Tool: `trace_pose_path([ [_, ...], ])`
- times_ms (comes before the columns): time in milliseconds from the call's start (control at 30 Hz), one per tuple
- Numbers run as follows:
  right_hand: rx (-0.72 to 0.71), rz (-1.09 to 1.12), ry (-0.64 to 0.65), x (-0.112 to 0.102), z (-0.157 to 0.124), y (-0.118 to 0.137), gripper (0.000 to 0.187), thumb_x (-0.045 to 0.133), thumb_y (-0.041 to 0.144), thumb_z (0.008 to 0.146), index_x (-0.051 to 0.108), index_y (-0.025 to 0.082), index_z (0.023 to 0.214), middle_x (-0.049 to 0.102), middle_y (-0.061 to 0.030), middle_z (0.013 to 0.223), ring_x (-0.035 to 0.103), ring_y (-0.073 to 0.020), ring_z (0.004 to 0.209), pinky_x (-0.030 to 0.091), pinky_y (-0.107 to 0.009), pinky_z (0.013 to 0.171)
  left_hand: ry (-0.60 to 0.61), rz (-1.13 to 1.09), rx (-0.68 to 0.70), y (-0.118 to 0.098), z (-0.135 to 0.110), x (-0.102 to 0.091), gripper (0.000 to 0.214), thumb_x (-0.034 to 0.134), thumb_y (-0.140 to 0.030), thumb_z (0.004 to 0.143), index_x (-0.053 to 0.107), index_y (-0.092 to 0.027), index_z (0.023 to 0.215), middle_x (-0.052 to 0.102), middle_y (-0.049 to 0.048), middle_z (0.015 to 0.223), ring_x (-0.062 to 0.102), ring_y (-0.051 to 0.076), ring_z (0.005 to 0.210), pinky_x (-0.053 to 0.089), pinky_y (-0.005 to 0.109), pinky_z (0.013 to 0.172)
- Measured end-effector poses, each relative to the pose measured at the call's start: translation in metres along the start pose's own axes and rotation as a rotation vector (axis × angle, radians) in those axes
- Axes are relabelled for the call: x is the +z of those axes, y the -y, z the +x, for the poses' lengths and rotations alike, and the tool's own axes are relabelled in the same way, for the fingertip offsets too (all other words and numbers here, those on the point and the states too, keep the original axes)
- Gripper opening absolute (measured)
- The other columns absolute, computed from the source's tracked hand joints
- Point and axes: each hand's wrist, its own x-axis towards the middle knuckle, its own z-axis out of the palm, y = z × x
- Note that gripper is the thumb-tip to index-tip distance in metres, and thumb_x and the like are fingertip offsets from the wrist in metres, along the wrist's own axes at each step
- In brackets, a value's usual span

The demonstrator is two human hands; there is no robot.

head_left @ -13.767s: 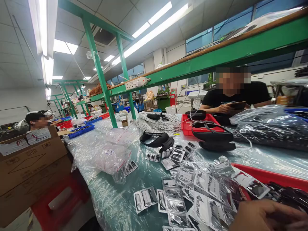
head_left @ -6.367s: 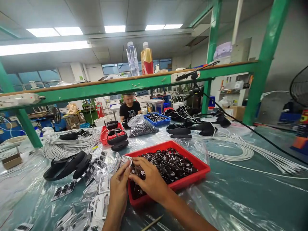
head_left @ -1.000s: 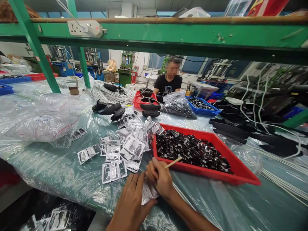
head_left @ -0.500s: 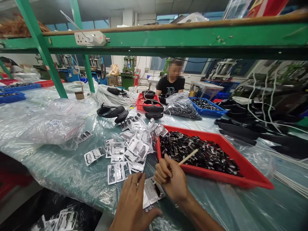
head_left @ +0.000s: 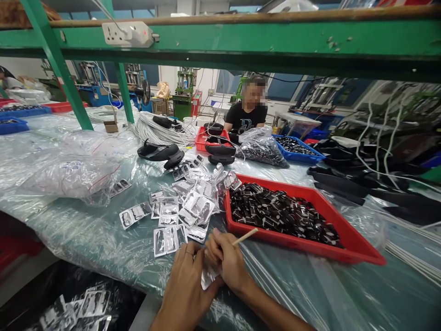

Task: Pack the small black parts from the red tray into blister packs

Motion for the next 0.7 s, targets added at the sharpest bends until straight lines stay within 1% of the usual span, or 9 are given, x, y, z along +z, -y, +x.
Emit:
trace_pose_path([
  [100, 0.195, -0.011, 0.152, -0.005, -0.008, 0.014, 0.06, 0.066, 0.05, 0.088, 0.032, 0.022, 0.047, 0.025, 0.0078, 0.041, 0.016, -0.005, 0.036, 0.008, -0.027, 0.04, -0.025, 0.037, 0.012, -0.001, 0.0, 0.003, 0.033, 0.06, -0.033, 0.09, 0.057, -0.02, 0.12, 0.058, 0.0105, 0.111, 0.057, 0.03, 0.103, 0.05, 0.052, 0.091],
  [167, 0.244, -0.004, 0.19, -0.008, -0.01, 0.022, 0.058, 0.066, 0.048, 0.087, 0.032, 0.022, 0.047, 0.025, 0.0081, 0.042, 0.015, -0.005, 0.036, 0.007, -0.026, 0.04, -0.032, 0.081, 0.035, -0.001, -0.001, 0.003, 0.04, 0.065, -0.034, 0.087, 0.056, -0.02, 0.123, 0.059, 0.0106, 0.113, 0.058, 0.031, 0.105, 0.051, 0.053, 0.093],
  [233, 0.184, 0.031, 0.142, -0.008, -0.009, 0.028, 0.062, 0.065, 0.053, 0.087, 0.029, 0.022, 0.048, 0.022, 0.0087, 0.043, 0.014, -0.0054, 0.038, 0.009, -0.026, 0.04, -0.063, 0.148, 0.045, -0.001, -0.004, 0.001, 0.061, 0.074, -0.043, 0.08, 0.053, -0.017, 0.13, 0.059, 0.0138, 0.121, 0.056, 0.035, 0.112, 0.049, 0.056, 0.096],
  [300, 0.068, 0.094, 0.059, -0.006, -0.007, 0.029, 0.066, 0.063, 0.057, 0.087, 0.024, 0.021, 0.049, 0.018, 0.0086, 0.045, 0.012, -0.0063, 0.04, 0.013, -0.026, 0.042, -0.103, 0.218, 0.043, -0.001, -0.009, -0.003, 0.079, 0.078, -0.052, 0.074, 0.049, -0.014, 0.136, 0.057, 0.0172, 0.128, 0.053, 0.039, 0.119, 0.048, 0.06, 0.098],
  [333, 0.016, 0.115, 0.027, -0.004, -0.006, 0.027, 0.067, 0.062, 0.058, 0.088, 0.024, 0.02, 0.049, 0.018, 0.0083, 0.046, 0.013, -0.0068, 0.04, 0.014, -0.027, 0.043, -0.114, 0.244, 0.039, 0.0, -0.011, -0.005, 0.078, 0.077, -0.052, 0.074, 0.049, -0.014, 0.137, 0.057, 0.0175, 0.128, 0.053, 0.04, 0.119, 0.048, 0.06, 0.098],
  [433, -0.065, 0.116, -0.009, 0.002, -0.002, 0.014, 0.067, 0.061, 0.061, 0.089, 0.027, 0.02, 0.048, 0.021, 0.007, 0.045, 0.015, -0.0078, 0.041, 0.015, -0.029, 0.044, -0.087, 0.237, 0.035, 0.002, -0.015, -0.011, 0.058, 0.072, -0.038, 0.082, 0.053, -0.018, 0.133, 0.061, 0.0134, 0.12, 0.058, 0.035, 0.111, 0.051, 0.055, 0.095],
  [500, -0.077, 0.088, -0.011, 0.006, 0.001, 0.004, 0.068, 0.061, 0.064, 0.088, 0.028, 0.021, 0.048, 0.022, 0.0065, 0.045, 0.016, -0.0083, 0.041, 0.015, -0.03, 0.044, -0.066, 0.182, 0.028, 0.004, -0.016, -0.012, 0.054, 0.07, -0.034, 0.083, 0.054, -0.019, 0.131, 0.061, 0.0125, 0.117, 0.059, 0.033, 0.108, 0.052, 0.052, 0.093],
  [567, -0.086, 0.072, -0.016, 0.009, 0.004, -0.004, 0.068, 0.061, 0.064, 0.088, 0.028, 0.021, 0.046, 0.021, 0.0065, 0.044, 0.017, -0.0084, 0.041, 0.014, -0.03, 0.045, -0.058, 0.143, 0.028, 0.006, -0.015, -0.01, 0.051, 0.072, -0.035, 0.081, 0.056, -0.018, 0.127, 0.061, 0.0125, 0.116, 0.059, 0.033, 0.108, 0.053, 0.051, 0.091],
  [700, -0.043, 0.036, 0.013, 0.014, 0.002, -0.011, 0.066, 0.064, 0.06, 0.087, 0.029, 0.021, 0.047, 0.023, 0.0068, 0.044, 0.019, -0.0076, 0.04, 0.014, -0.029, 0.044, -0.094, 0.164, 0.045, 0.008, -0.016, -0.006, 0.047, 0.074, -0.036, 0.079, 0.059, -0.018, 0.119, 0.061, 0.0138, 0.117, 0.059, 0.035, 0.109, 0.054, 0.054, 0.091],
])
